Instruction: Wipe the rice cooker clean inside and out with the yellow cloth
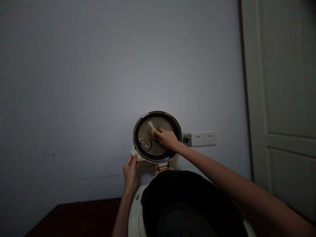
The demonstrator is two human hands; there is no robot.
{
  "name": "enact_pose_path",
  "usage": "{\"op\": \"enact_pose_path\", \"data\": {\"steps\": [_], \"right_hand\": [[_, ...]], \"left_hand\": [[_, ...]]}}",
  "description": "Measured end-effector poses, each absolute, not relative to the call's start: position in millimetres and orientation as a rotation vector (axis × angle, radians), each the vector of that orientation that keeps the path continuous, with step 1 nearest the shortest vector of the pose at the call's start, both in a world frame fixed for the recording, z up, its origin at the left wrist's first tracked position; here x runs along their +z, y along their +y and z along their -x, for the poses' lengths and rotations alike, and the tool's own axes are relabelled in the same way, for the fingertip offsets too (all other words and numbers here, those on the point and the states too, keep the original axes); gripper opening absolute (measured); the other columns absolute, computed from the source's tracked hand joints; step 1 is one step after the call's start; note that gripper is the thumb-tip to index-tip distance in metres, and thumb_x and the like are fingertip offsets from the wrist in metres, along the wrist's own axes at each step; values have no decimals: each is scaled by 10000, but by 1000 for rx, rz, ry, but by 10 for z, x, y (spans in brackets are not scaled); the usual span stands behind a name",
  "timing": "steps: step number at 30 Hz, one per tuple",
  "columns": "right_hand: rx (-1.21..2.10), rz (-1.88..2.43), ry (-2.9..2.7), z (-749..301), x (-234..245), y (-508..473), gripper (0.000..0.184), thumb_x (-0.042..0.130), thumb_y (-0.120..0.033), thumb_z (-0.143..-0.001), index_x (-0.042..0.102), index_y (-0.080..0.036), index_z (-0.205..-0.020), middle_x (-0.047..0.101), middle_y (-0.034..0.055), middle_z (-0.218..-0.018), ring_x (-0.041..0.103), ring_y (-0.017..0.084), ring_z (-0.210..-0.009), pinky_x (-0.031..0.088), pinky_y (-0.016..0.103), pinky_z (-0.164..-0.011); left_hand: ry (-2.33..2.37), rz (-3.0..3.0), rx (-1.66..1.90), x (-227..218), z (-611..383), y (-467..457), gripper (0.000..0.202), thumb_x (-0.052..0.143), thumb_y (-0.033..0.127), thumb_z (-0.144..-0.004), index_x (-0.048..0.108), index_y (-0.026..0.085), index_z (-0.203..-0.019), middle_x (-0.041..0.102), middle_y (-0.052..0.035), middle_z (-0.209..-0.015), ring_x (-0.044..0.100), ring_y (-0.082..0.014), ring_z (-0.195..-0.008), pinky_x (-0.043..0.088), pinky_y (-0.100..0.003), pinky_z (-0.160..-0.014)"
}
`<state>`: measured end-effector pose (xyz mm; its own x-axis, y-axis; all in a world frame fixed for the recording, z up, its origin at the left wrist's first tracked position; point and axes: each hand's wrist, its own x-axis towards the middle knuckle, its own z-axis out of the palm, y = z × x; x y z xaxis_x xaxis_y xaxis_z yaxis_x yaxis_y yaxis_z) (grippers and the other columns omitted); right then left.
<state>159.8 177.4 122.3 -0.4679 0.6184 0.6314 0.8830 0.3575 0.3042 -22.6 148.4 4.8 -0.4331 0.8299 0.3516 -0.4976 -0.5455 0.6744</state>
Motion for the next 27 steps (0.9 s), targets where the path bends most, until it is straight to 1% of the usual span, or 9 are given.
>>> {"op": "enact_pose_path", "data": {"steps": [2,4,8,11,13,18,21,24,27], "right_hand": [[-877,1234,-2304,-1553,1113,1726,333,291,-337,-964,468,-302,-1244,544,84,-1184,606,208,-908,435,276,-674],[-867,1184,-2341,-1536,1081,1709,334,305,-330,-963,471,-300,-1251,545,85,-1185,586,213,-962,436,276,-692],[-813,1281,-2175,-1579,1247,1768,346,341,-325,-951,460,-292,-1274,538,85,-1201,530,219,-1065,438,265,-720],[-788,1357,-2069,-1610,1330,1806,366,326,-320,-952,441,-271,-1296,521,99,-1217,527,226,-1057,442,267,-712],[-785,1359,-2065,-1601,1274,1797,365,321,-309,-953,442,-270,-1295,520,102,-1216,521,228,-1058,441,269,-713],[-817,1216,-2225,-1564,1037,1755,326,320,-304,-959,490,-289,-1237,529,86,-1212,511,217,-1066,438,271,-720],[-832,1237,-2186,-1615,1118,1801,328,323,-322,-955,483,-296,-1241,537,73,-1204,537,215,-1042,439,270,-709],[-823,1363,-2091,-1686,1268,1852,364,294,-336,-957,448,-267,-1280,528,98,-1213,574,227,-988,442,282,-687],[-831,1392,-2098,-1694,1251,1825,381,268,-334,-961,433,-237,-1291,519,126,-1224,591,235,-963,444,293,-690]], "left_hand": [[616,-864,2038,61,219,1470,158,688,215,-717,689,120,-843,705,-44,-877,630,-107,-719,495,-208,-686],[621,-881,2032,68,216,1456,181,696,235,-709,691,121,-850,705,-42,-863,629,-104,-711,491,-202,-676],[609,-886,2038,62,219,1450,213,710,228,-700,700,127,-887,705,-58,-899,636,-109,-748,499,-221,-726],[604,-887,2039,44,226,1472,188,695,219,-721,700,131,-886,703,-64,-923,639,-116,-766,502,-229,-729],[611,-889,2041,30,231,1492,165,678,216,-740,698,132,-880,703,-60,-927,639,-114,-766,502,-221,-719],[621,-881,2046,13,245,1536,140,649,199,-770,693,129,-882,697,-61,-953,635,-108,-776,499,-213,-723],[614,-894,2039,9,250,1537,145,664,217,-759,693,129,-871,697,-59,-946,633,-106,-764,497,-212,-715],[601,-911,2043,11,246,1521,149,683,233,-741,695,126,-845,698,-55,-927,629,-104,-756,495,-211,-716],[603,-889,2053,19,237,1510,198,698,232,-725,702,126,-892,699,-59,-928,630,-109,-762,495,-222,-734]]}}
